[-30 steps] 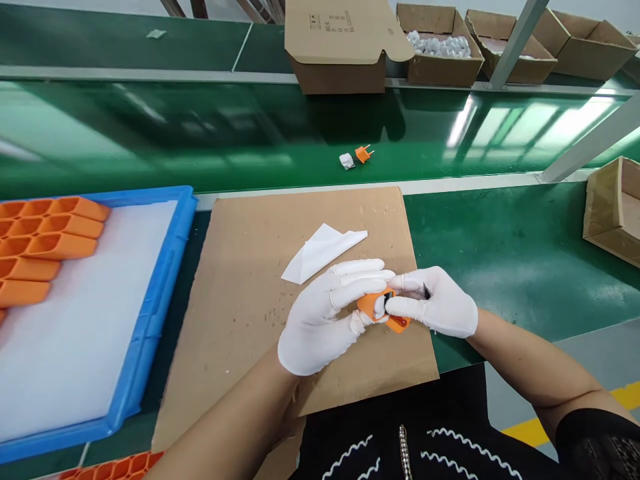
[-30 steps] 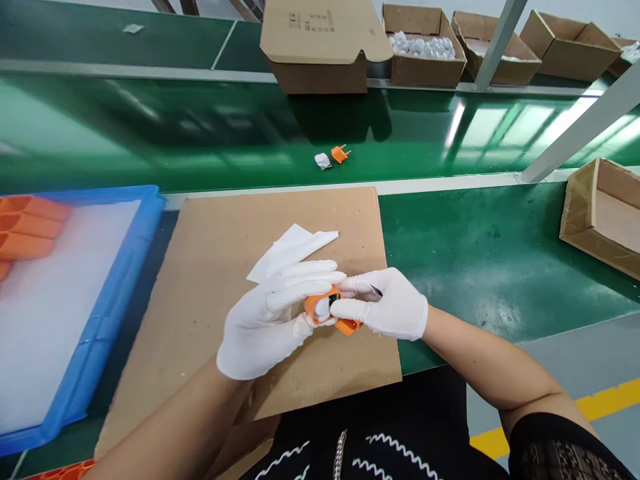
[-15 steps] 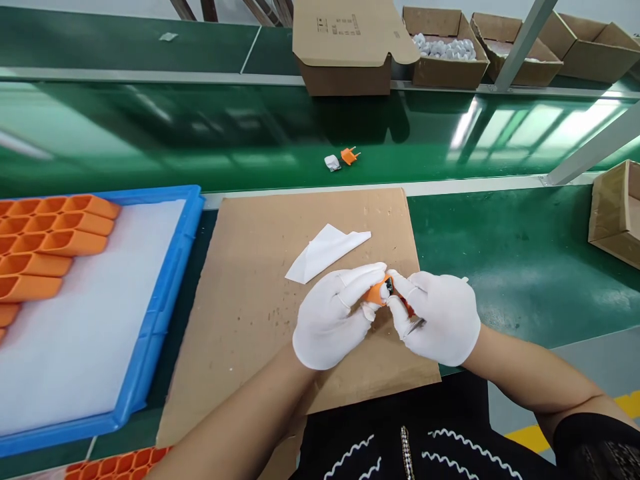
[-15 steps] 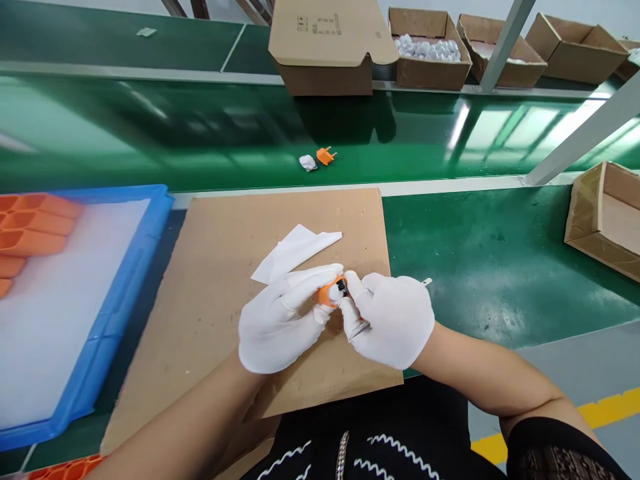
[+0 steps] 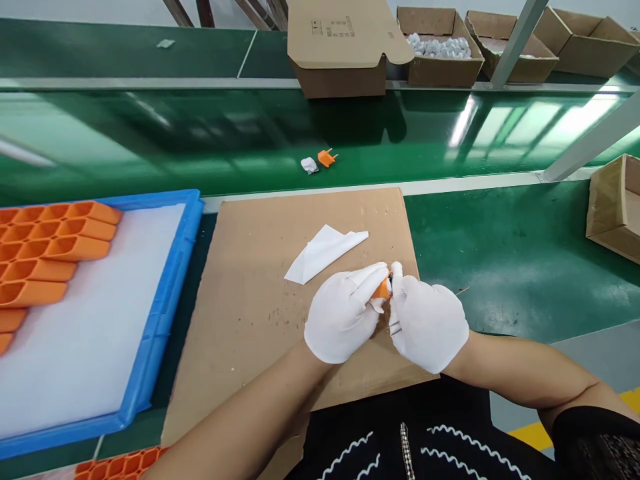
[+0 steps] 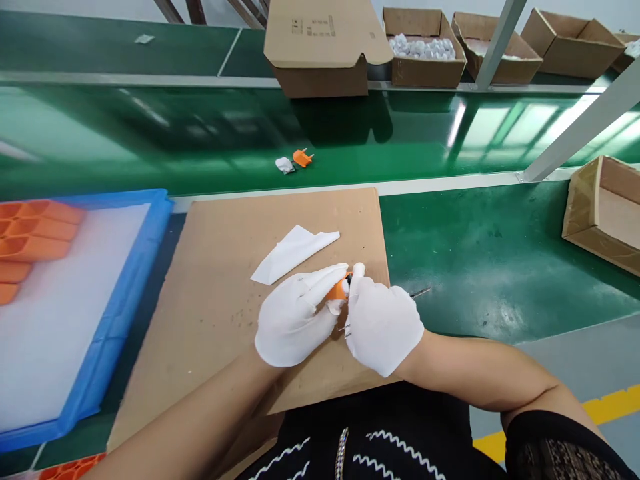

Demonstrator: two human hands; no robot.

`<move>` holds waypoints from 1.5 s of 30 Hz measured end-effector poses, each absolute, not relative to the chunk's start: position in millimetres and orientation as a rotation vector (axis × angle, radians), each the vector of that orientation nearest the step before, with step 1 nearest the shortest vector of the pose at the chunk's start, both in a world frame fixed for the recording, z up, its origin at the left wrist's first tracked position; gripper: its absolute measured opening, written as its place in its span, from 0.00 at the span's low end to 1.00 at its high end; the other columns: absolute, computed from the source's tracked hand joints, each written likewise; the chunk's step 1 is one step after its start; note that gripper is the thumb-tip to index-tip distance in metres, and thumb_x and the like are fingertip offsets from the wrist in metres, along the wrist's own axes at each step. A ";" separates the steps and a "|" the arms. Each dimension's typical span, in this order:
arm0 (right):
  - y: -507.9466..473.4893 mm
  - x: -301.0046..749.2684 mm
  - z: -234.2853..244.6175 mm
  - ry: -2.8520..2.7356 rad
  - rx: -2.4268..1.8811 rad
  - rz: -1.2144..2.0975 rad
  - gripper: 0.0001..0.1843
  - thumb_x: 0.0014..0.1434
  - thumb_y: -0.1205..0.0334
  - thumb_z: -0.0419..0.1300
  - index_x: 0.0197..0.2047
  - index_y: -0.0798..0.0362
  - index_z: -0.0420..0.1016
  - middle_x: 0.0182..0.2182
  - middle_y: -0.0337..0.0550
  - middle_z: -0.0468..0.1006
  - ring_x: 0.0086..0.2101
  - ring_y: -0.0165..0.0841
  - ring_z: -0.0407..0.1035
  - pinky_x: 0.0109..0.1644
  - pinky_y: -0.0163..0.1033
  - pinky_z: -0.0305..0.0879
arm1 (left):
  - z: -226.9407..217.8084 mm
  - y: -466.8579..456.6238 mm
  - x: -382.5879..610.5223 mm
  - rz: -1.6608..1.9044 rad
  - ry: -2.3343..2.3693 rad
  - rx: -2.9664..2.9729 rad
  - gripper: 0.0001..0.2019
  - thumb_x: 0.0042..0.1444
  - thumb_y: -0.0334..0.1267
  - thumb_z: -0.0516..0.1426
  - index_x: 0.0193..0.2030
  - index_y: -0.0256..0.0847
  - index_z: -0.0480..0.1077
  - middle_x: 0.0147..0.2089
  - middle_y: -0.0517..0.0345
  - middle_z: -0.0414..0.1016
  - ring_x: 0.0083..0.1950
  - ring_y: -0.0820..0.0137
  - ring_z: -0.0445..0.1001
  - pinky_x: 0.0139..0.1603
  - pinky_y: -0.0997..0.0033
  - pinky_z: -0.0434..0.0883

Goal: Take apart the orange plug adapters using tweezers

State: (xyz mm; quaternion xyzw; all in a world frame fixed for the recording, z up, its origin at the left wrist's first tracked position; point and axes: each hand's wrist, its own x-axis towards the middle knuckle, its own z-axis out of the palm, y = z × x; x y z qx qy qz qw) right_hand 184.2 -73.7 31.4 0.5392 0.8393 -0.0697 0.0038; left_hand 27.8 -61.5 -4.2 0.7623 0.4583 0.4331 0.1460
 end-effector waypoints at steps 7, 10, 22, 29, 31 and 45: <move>-51.1 200.8 34.6 2.952 1.639 -0.986 0.27 0.68 0.58 0.48 0.65 0.55 0.71 0.45 0.49 0.81 0.38 0.37 0.75 0.39 0.41 0.68 | -11.2 -71.2 18.7 1.294 1.544 1.862 0.17 0.57 0.33 0.64 0.54 0.46 0.77 0.50 0.53 0.83 0.46 0.61 0.80 0.51 0.58 0.78; -37.4 207.9 39.0 2.684 1.633 -1.911 0.25 0.66 0.50 0.53 0.58 0.53 0.78 0.45 0.46 0.82 0.42 0.37 0.75 0.47 0.42 0.71 | -5.9 -70.9 18.2 1.424 1.295 1.725 0.18 0.57 0.33 0.65 0.55 0.48 0.77 0.55 0.53 0.81 0.57 0.59 0.78 0.61 0.53 0.75; -44.4 205.6 35.2 2.264 1.666 -2.350 0.26 0.54 0.51 0.64 0.50 0.59 0.83 0.30 0.44 0.80 0.23 0.27 0.61 0.28 0.38 0.63 | -13.3 -75.2 13.4 1.441 1.012 1.843 0.20 0.60 0.32 0.64 0.58 0.54 0.74 0.61 0.52 0.77 0.59 0.60 0.78 0.56 0.56 0.80; -36.3 206.4 30.7 2.070 1.456 -2.616 0.22 0.56 0.49 0.63 0.46 0.58 0.83 0.30 0.45 0.79 0.30 0.32 0.70 0.35 0.40 0.70 | -10.6 -75.1 14.4 1.394 1.018 1.920 0.23 0.61 0.31 0.62 0.61 0.54 0.72 0.58 0.55 0.80 0.58 0.61 0.79 0.58 0.60 0.79; -35.2 205.6 28.4 2.057 1.463 -2.644 0.22 0.55 0.48 0.65 0.44 0.57 0.84 0.29 0.44 0.79 0.30 0.32 0.70 0.33 0.39 0.69 | -11.1 -76.6 14.4 1.374 1.067 1.920 0.22 0.62 0.31 0.62 0.61 0.54 0.72 0.58 0.55 0.80 0.58 0.62 0.79 0.56 0.62 0.79; -29.1 206.1 28.6 1.762 1.464 -2.772 0.21 0.50 0.44 0.70 0.29 0.57 0.80 0.23 0.39 0.76 0.19 0.22 0.52 0.22 0.33 0.46 | -3.3 -79.0 22.0 1.369 1.179 1.747 0.20 0.58 0.35 0.66 0.56 0.53 0.77 0.55 0.60 0.82 0.51 0.61 0.82 0.55 0.60 0.82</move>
